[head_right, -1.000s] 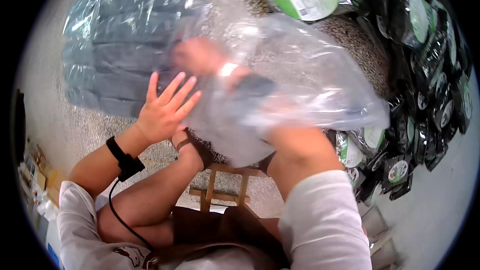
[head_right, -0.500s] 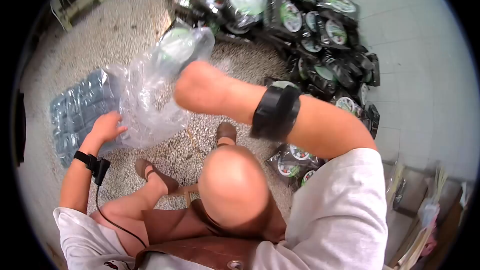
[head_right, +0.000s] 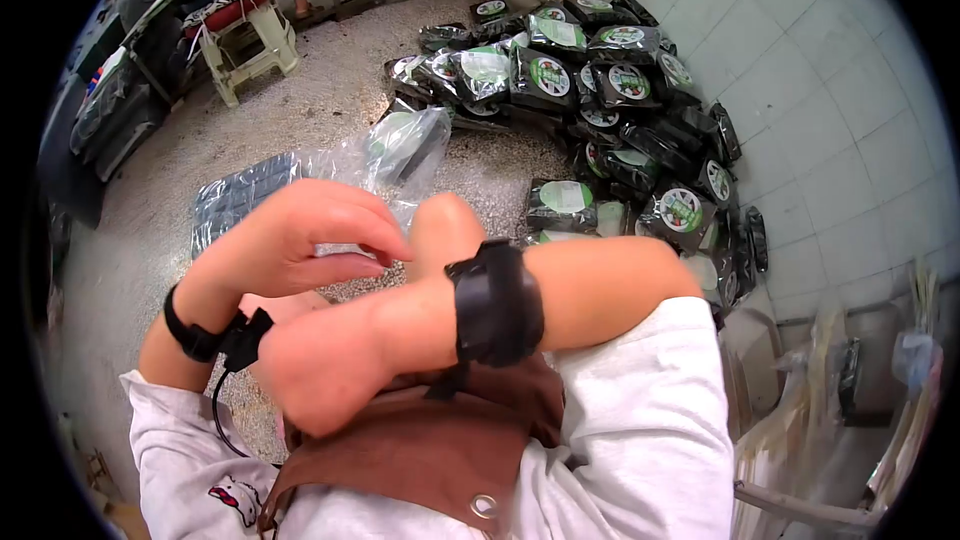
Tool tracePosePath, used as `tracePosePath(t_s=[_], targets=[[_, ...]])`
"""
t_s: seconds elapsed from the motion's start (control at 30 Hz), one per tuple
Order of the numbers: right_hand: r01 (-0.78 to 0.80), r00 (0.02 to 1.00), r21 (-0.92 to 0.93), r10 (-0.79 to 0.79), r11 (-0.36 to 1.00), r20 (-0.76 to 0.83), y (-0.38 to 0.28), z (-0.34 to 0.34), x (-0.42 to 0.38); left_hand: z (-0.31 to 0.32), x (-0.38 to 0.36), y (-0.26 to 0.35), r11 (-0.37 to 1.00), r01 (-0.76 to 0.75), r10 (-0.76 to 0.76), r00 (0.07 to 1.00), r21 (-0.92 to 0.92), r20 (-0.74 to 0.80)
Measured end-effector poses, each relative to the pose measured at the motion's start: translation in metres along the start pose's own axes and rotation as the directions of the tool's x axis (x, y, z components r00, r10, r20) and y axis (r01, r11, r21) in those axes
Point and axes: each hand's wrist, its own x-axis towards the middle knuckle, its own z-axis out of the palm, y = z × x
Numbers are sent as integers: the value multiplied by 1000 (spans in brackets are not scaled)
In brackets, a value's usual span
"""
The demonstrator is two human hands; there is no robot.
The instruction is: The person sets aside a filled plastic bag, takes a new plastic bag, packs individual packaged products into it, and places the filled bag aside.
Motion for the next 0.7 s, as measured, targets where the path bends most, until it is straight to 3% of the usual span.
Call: tracePosePath(t_s=[0.07, 0.13, 0.17, 0.2, 0.27, 0.37, 0.5, 0.6, 0.7], targets=[[222, 965, 21, -216, 975, -148, -23, 5, 16, 19, 7, 8, 996, -41, 42, 999, -84, 3], [253, 946, 21, -243, 967, -216, -45, 8, 25, 41, 10, 11, 986, -165, 166, 986, -28, 24], [275, 921, 23, -257, 961, -292, -52, 6, 29, 47, 9, 17, 986, -152, 151, 988, -68, -16], [280, 920, 23, -261, 960, -293, -58, 3, 30, 52, 7, 21, 987, -148, 147, 989, -66, -18], [349, 922, -93, -359, 933, -145, -66, -2, 31, 61, 3, 25, 978, -204, 206, 977, 36, -55], [284, 906, -142, -314, 948, -285, -76, 4, 32, 67, -4, 32, 965, -177, 179, 984, 195, 11], [334, 865, -183, -378, 925, -330, -78, 8, 37, 78, -3, 31, 961, -205, 222, 972, 187, -76], [306, 868, -86, -315, 948, -385, -78, 10, 37, 84, -3, 27, 949, -246, 268, 959, 199, -93], [338, 863, -15, -317, 941, -393, -71, 15, 38, 87, -5, 21, 913, -228, 263, 963, 339, -58]])
